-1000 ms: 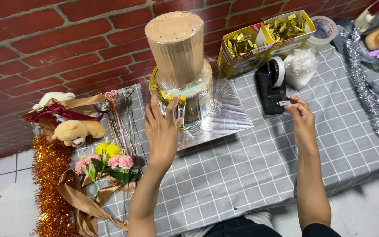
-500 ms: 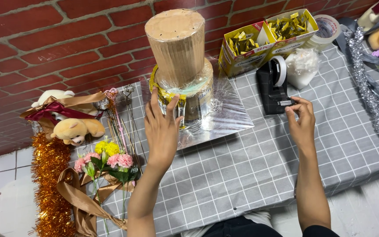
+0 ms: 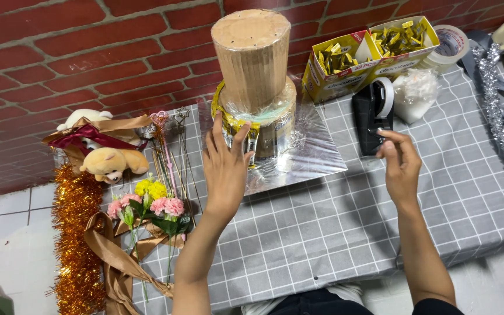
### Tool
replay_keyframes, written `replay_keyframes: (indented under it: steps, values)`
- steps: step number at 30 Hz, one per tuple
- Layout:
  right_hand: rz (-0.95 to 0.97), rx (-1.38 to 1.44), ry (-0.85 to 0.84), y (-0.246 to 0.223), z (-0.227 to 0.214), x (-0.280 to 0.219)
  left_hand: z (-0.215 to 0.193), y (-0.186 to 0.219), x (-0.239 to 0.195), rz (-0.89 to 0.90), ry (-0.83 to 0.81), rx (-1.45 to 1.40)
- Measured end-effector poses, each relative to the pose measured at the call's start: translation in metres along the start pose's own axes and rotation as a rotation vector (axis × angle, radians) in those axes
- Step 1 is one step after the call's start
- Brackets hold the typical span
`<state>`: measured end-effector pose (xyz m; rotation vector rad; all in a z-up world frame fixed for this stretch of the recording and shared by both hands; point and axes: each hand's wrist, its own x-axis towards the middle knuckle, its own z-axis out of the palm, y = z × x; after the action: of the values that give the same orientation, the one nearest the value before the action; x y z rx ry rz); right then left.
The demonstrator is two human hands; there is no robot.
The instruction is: Assembling a chocolate bouquet by taping chocolate bars to a cylindrical base
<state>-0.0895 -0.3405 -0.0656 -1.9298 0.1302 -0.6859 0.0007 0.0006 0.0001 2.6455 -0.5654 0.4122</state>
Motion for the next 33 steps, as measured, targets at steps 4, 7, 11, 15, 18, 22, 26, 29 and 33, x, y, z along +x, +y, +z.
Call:
replay_keyframes:
  steps: [4, 7, 11, 15, 18, 22, 26, 29, 33]
  values:
    - [0.046, 0.211, -0.225, -0.034, 0.029, 0.008, 0.0, 0.0, 0.001, -0.006, 0.007, 0.002]
    - [0.028, 0.345, -0.435, -0.073, 0.046, 0.022, 0.001, -0.002, 0.001, -0.014, -0.005, -0.014]
    - [-0.173, 0.012, -0.653, -0.137, 0.069, 0.043, 0.003, -0.005, 0.0, -0.001, -0.015, -0.027]
    - [-0.197, 0.098, -0.742, -0.155, 0.097, 0.055, 0.007, -0.007, -0.001, 0.002, -0.025, -0.027]
    - [-0.118, 0.24, -0.782, -0.146, 0.119, 0.059, 0.008, -0.006, 0.001, -0.055, -0.075, -0.069]
    - [-0.068, 0.283, -0.827, -0.145, 0.13, 0.061, 0.008, -0.008, 0.0, -0.033, -0.051, -0.053]
    - [0.011, 0.294, -0.849, -0.142, 0.132, 0.062, 0.008, -0.008, 0.003, -0.01, -0.041, -0.036]
    - [0.043, 0.33, -0.856, -0.138, 0.131, 0.063, 0.01, -0.009, 0.003, -0.007, -0.036, -0.032]
    - [0.104, 0.41, -0.869, -0.123, 0.13, 0.064, 0.015, -0.011, 0.002, 0.006, -0.008, -0.029]
